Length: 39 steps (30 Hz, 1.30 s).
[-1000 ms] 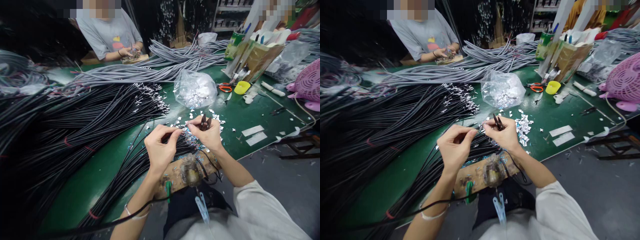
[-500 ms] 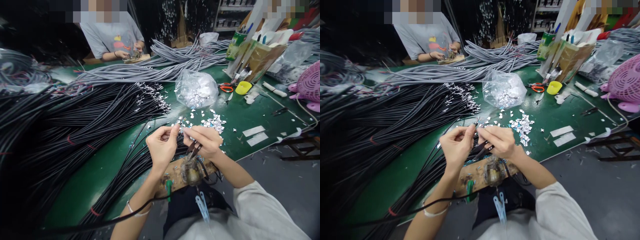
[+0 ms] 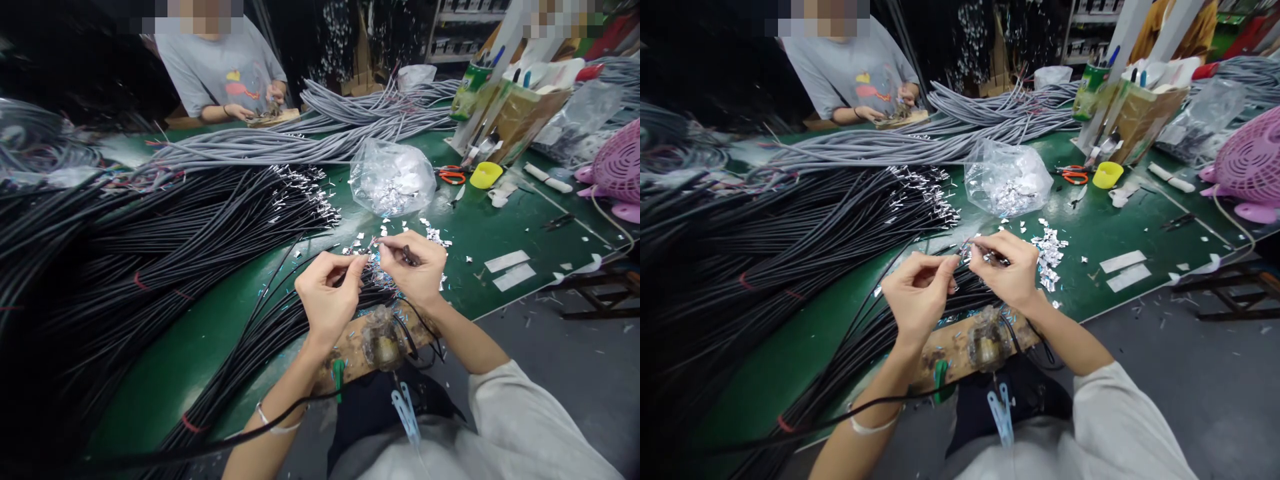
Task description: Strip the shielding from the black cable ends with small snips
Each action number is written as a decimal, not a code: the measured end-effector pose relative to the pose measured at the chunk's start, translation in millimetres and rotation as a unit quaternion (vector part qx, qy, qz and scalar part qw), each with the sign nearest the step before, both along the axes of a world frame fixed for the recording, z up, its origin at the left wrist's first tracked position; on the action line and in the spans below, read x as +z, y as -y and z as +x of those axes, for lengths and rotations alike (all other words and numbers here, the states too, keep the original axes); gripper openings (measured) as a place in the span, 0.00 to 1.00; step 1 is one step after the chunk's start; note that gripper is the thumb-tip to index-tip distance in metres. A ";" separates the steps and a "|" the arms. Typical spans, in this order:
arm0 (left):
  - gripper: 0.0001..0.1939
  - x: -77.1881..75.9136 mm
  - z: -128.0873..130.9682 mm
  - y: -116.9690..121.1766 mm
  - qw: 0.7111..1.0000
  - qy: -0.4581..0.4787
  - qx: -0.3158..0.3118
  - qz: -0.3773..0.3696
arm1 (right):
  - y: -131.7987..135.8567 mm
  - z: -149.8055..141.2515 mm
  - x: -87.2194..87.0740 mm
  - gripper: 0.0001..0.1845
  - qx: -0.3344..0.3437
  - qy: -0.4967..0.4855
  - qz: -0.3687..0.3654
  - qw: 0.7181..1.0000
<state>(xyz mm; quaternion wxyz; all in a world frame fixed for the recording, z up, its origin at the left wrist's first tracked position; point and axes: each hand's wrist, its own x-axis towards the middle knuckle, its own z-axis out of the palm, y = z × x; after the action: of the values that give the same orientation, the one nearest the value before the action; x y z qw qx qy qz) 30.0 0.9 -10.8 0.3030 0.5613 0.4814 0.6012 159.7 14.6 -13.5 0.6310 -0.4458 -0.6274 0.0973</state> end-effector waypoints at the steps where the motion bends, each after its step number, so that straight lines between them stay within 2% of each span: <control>1: 0.06 0.3 -0.1 -0.1 1.000 0.003 -0.003 -0.003 | -0.2 -0.1 -0.8 0.07 0.001 0.005 0.003 1.000; 6: 0.09 3.1 -1.7 -1.1 0.999 0.032 -0.024 -0.027 | -1.4 -0.8 -2.2 0.06 0.013 -0.002 -0.010 1.000; 13: 0.10 6.2 -2.6 -2.2 0.998 0.044 -0.033 -0.044 | -1.0 0.0 2.9 0.05 0.042 -0.026 -0.066 0.997; 21: 0.07 1.8 -0.7 0.3 1.000 -0.001 -0.008 -0.007 | 0.4 -0.5 2.0 0.04 0.016 -0.007 -0.019 1.000; 26: 0.08 1.2 -0.9 -0.3 1.000 -0.002 -0.007 -0.013 | -1.3 -1.6 0.3 0.05 0.003 -0.023 -0.043 0.999; 29: 0.10 3.4 -1.6 -1.9 0.998 0.030 -0.032 -0.045 | -4.7 0.1 1.3 0.04 0.059 -0.093 -0.136 0.985; 32: 0.12 4.6 -2.9 -3.6 0.994 0.043 -0.058 -0.077 | -9.6 3.7 0.7 0.06 0.146 -0.181 -0.214 0.949; 35: 0.14 4.5 -4.1 -4.7 0.992 0.048 -0.075 -0.092 | -12.6 6.7 -1.1 0.08 0.176 -0.240 -0.229 0.927; 39: 0.16 4.1 -4.1 -4.8 0.989 0.050 -0.087 -0.106 | -11.0 5.7 -1.1 0.08 0.163 -0.250 -0.234 0.925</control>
<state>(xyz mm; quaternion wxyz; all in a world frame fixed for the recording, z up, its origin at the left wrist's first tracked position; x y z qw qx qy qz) 25.9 5.7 -6.6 0.4356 0.5353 0.4759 0.5452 165.4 25.7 -14.7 0.6203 -0.4334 -0.4724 0.4518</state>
